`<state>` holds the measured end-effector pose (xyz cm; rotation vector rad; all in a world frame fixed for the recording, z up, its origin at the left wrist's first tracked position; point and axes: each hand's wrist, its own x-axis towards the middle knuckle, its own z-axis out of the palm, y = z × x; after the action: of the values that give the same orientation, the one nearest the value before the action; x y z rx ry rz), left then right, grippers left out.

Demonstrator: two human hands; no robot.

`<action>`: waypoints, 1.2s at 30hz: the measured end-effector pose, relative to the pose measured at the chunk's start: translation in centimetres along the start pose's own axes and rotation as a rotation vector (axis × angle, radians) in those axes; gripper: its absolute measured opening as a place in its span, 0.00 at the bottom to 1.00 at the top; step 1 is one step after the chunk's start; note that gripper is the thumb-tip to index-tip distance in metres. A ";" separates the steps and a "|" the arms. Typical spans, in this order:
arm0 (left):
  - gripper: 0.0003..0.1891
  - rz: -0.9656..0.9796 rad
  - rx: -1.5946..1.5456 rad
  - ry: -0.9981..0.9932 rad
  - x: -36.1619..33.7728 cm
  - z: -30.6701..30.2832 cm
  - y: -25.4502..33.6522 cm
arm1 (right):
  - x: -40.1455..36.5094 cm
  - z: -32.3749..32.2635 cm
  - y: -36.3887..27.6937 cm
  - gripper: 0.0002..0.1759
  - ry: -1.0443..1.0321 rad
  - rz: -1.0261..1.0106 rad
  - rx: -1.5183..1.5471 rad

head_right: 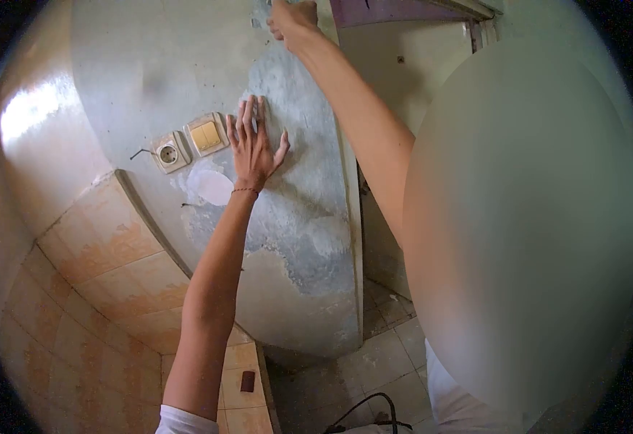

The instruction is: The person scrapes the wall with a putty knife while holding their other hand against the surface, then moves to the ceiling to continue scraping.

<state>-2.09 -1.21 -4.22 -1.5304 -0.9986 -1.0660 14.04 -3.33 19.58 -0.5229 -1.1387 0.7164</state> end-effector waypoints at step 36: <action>0.49 -0.008 -0.040 -0.035 -0.1 -0.4 0.2 | -3.9 -2.6 -0.6 0.15 -0.096 0.141 0.204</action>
<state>-1.98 -1.61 -4.36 -1.5839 -1.0135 -1.0740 15.66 -6.64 16.70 -0.4022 -1.1103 0.9771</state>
